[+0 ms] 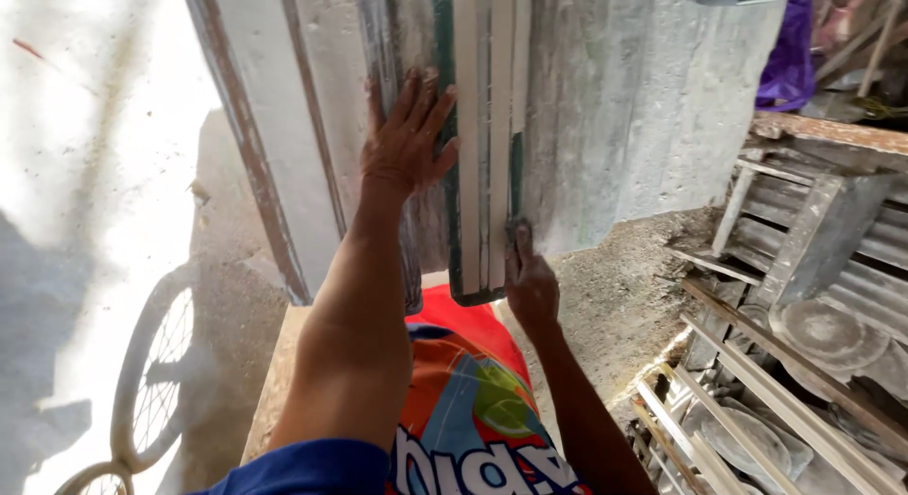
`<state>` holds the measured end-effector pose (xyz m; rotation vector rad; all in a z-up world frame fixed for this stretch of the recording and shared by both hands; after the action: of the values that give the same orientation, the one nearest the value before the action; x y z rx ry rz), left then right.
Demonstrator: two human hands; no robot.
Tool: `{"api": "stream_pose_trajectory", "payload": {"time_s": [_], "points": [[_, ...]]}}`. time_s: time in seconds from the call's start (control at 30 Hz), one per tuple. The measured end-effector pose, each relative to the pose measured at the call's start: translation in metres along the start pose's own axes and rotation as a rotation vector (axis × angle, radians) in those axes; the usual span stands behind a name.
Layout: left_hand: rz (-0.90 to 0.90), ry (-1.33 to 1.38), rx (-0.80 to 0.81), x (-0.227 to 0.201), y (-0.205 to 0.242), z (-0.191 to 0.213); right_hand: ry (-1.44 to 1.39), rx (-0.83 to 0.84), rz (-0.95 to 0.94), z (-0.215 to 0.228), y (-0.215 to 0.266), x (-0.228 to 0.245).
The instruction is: The person scrubs a stack of corrugated metal sheets using a green scrubbing pad held in their right hand. They move the pad back and forth along the ridges of the sheets while holding them steady with their left hand.
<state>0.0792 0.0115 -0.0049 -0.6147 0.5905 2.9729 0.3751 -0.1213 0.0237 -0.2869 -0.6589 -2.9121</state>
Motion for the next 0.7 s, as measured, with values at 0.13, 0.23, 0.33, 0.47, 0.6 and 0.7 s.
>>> {"api": "stream_pose_trajectory", "payload": {"time_s": [0.13, 0.23, 0.33, 0.47, 0.6, 0.7], "points": [[-0.026, 0.006, -0.058, -0.003, -0.009, -0.002, -0.077, -0.063, 0.105, 0.052, -0.123, 0.037], [-0.027, 0.002, -0.074, -0.002, 0.004, -0.006, -0.164, -0.048, 0.020, 0.065, -0.173, 0.053], [-0.054, -0.004, -0.120, -0.003, -0.008, -0.007, -0.110, 0.043, -0.033, 0.052, -0.151, 0.030], [-0.045, 0.016, -0.155, 0.004, 0.003, -0.009, -0.061, 0.012, 0.026, 0.063, -0.098, 0.051], [-0.041, 0.010, -0.166, 0.000, -0.005, -0.010, -0.140, 0.163, -0.169, 0.094, -0.218, 0.069], [-0.047, -0.003, -0.161, -0.002, 0.004, -0.005, -0.296, -0.078, 0.172, 0.076, -0.281, 0.043]]}}
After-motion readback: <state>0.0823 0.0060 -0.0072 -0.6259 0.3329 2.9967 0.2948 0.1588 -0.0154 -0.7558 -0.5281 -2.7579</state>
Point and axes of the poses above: each hand's wrist, its own y-axis away from the middle knuckle, its own z-axis out of the back of the hand, x = y × z, the point moved 2 cm from there along -y, towards the middle knuckle, and after that the axes turned 2 degrees about -y, right-handed, at the moved point
